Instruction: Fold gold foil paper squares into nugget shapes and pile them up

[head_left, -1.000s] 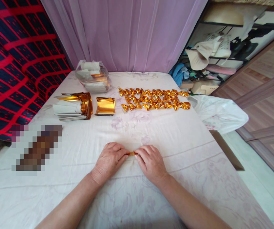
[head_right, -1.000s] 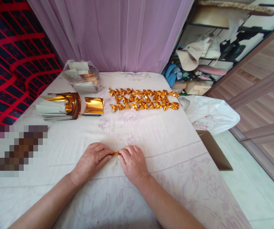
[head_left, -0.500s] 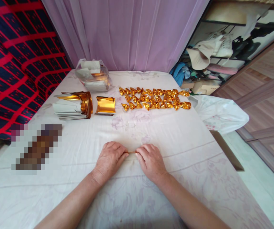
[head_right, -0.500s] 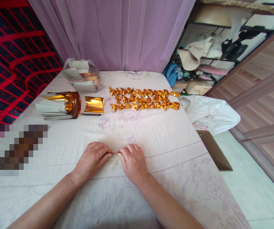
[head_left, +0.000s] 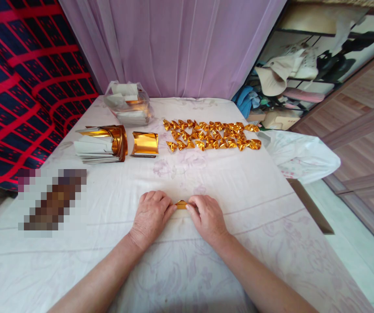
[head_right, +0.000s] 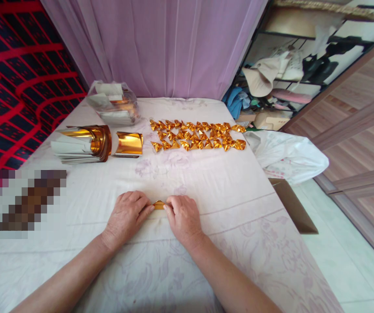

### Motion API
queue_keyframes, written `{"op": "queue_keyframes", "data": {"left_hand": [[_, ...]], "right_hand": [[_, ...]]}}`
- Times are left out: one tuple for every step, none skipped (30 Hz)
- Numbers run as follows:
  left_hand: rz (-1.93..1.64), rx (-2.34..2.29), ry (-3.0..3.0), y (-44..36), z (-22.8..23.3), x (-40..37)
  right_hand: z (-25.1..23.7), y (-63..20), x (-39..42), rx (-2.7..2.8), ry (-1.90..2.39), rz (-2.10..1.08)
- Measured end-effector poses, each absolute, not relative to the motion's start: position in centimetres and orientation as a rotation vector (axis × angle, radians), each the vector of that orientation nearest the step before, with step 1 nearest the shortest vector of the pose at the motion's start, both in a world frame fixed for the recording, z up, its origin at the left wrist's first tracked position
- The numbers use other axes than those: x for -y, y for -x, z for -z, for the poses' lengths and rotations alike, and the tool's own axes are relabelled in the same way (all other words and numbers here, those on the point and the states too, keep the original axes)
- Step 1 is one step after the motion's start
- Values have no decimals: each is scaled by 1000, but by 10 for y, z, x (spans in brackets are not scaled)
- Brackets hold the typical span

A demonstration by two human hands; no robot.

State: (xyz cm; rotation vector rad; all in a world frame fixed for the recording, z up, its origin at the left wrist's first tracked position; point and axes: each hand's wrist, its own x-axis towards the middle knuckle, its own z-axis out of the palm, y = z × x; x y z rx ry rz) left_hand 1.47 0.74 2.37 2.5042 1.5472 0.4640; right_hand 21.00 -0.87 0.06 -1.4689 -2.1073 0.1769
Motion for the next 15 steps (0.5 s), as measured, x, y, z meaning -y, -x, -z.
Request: {"op": "queue_keyframes", "data": {"left_hand": [[-478,-1552,-2499,-15,-23,-7],[-495,-1554,-2494,-15,-23,-7],[-510,-1556,-2487,-16,-22,-7],[-519,-1558,-2479,-16,-22,-7],[-521,-1559,-2473,-17,-22,-7],[-516,-1560,-2470,-17,-22,-7],[-505,-1564,-2472,-18,-22,-7],[-489,-1569,-2479,-18,-22,-7],[-472,-1574,-2488,-19,-22,-7],[-461,-1578,-2500,-19,-22,-7],[-455,-1583,-2511,-19,-23,-8],[-451,-1586,-2521,-20,-23,-8],[-451,-1589,-2531,-20,-23,-8],[-451,-1591,-2539,-20,-23,-8],[-452,-1594,-2545,-20,-23,-8]], "right_hand": [[-1,-210,9,2108,1471,-186],[-1,-209,8,2112,1475,-193],[-2,-209,8,2115,1481,-198],[-3,-209,7,2117,1488,-199],[-3,-208,6,2120,1496,-197],[-4,-208,5,2124,1502,-191],[-4,-208,4,2130,1507,-182],[-4,-207,3,2137,1512,-172],[-4,-207,3,2142,1516,-163],[-4,-207,2,2146,1520,-157],[-5,-207,2,2149,1524,-154],[-5,-207,2,2151,1527,-151],[-5,-207,2,2153,1531,-149],[-5,-207,2,2154,1535,-146],[-5,-207,2,2154,1540,-140]]}}
